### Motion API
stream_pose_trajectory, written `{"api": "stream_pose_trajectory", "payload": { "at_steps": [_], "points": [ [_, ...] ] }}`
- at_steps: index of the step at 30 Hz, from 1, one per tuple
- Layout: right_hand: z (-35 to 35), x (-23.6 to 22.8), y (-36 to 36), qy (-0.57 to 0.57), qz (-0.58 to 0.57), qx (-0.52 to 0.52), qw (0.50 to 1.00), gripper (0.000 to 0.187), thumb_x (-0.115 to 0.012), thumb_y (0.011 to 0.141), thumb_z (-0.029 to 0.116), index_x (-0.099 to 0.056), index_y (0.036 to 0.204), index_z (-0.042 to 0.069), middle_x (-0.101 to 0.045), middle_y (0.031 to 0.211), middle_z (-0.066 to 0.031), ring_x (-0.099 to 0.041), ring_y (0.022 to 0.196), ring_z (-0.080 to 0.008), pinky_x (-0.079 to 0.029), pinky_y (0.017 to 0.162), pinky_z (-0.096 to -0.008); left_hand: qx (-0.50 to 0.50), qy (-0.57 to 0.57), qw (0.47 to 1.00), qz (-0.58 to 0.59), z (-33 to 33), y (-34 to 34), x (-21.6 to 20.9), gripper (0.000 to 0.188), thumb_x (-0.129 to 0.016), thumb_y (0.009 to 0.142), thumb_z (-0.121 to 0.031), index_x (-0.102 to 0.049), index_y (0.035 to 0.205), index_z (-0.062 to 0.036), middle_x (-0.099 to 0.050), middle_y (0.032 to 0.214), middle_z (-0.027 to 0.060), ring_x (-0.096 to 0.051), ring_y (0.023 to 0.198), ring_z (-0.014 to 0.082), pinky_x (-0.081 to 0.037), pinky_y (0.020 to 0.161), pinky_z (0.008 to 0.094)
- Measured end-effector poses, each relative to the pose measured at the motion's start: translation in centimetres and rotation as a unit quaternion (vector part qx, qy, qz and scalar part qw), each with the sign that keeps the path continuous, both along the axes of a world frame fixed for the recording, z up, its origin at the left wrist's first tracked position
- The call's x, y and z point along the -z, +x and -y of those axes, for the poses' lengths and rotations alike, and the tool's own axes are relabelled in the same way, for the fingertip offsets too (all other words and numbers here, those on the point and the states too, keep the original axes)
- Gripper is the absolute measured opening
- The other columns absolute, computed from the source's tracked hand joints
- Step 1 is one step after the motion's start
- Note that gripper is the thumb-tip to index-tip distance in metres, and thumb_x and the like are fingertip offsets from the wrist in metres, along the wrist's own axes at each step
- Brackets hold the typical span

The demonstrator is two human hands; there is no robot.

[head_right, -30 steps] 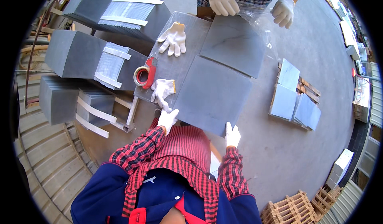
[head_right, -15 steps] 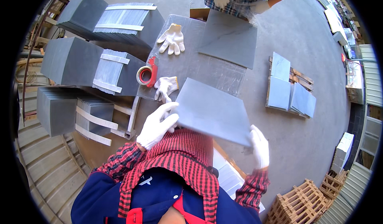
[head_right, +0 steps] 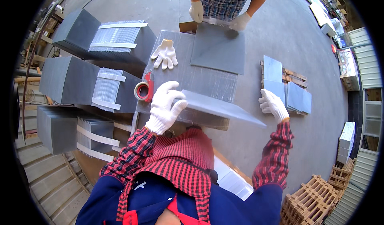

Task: The person places gray rectangular panels into clear plastic bags and then into a cardboard box. They use a red tape dispenser to seal the box flaps. The person repeats this process with multiple panels, stacking them in the box.

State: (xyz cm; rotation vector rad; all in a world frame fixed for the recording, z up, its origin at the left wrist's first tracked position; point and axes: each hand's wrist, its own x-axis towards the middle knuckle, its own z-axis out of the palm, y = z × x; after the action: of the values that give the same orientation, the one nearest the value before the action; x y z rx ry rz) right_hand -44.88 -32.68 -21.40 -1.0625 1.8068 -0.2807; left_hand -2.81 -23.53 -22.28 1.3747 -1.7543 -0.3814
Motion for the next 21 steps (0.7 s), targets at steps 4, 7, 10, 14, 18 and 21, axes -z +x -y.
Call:
{"api": "stream_pose_trajectory", "payload": {
  "at_steps": [4,7,10,14,18,21],
  "points": [
    [9.4,7.4,-0.9,0.026,-0.010,-0.060,0.998,0.062,-0.056,0.098,0.051,-0.052,0.145,0.011,-0.064,0.123,-0.0143,-0.066,0.098,-0.0272,-0.056,0.076,-0.0386,0.018,0.065,0.986,-0.153,-0.5,-1.3,1.4,0.035,-0.066,0.093,-0.043,-0.068,0.099,-0.0078,-0.069,0.108,0.0117,-0.063,0.097,0.0281,-0.040,0.094,0.0400],
    [15.0,16.7,-4.4,-0.039,-0.059,-0.185,0.980,0.066,-0.057,0.096,0.053,-0.049,0.147,0.012,-0.063,0.127,-0.0170,-0.067,0.103,-0.0314,-0.055,0.082,-0.0408,0.021,0.086,0.986,-0.138,0.5,-0.9,2.3,0.040,-0.058,0.099,-0.046,-0.064,0.105,-0.0068,-0.068,0.107,0.0082,-0.057,0.105,0.0260,-0.041,0.097,0.0393],
    [20.2,22.7,-5.8,-0.058,-0.117,-0.213,0.968,0.068,-0.060,0.095,0.050,-0.045,0.149,0.010,-0.065,0.120,-0.0197,-0.067,0.102,-0.0306,-0.055,0.086,-0.0423,0.029,0.120,0.980,-0.159,1.4,-1.5,2.1,0.050,-0.047,0.104,-0.052,-0.058,0.111,-0.0038,-0.066,0.115,0.0141,-0.057,0.112,0.0262,-0.041,0.104,0.0403],
    [25.1,22.6,-5.0,-0.105,-0.219,-0.272,0.931,0.066,-0.057,0.092,0.055,-0.061,0.131,0.002,-0.071,0.103,-0.0212,-0.068,0.092,-0.0381,-0.053,0.083,-0.0442,0.005,0.155,0.973,-0.174,2.6,-2.3,1.7,0.049,-0.044,0.105,-0.052,-0.056,0.114,-0.0051,-0.065,0.116,0.0137,-0.057,0.110,0.0250,-0.041,0.104,0.0401],
    [26.3,13.9,-0.4,0.131,-0.218,-0.375,0.892,0.058,-0.057,0.091,0.055,-0.072,0.099,0.000,-0.074,0.085,-0.0155,-0.072,0.085,-0.0322,-0.057,0.079,-0.0377,-0.043,0.196,0.958,-0.205,3.4,-3.3,1.3,0.048,-0.043,0.105,-0.052,-0.055,0.111,-0.0059,-0.065,0.115,0.0132,-0.056,0.112,0.0247,-0.040,0.105,0.0406],
    [25.9,10.1,2.0,0.200,-0.117,-0.433,0.871,0.044,-0.058,0.094,0.047,-0.071,0.095,0.006,-0.071,0.080,-0.0070,-0.071,0.074,-0.0222,-0.057,0.071,-0.0312,-0.040,0.151,0.966,-0.208,4.5,-3.7,2.3,0.046,-0.043,0.105,-0.050,-0.055,0.110,-0.0066,-0.065,0.113,0.0127,-0.055,0.115,0.0260,-0.037,0.108,0.0425]
  ]
}}
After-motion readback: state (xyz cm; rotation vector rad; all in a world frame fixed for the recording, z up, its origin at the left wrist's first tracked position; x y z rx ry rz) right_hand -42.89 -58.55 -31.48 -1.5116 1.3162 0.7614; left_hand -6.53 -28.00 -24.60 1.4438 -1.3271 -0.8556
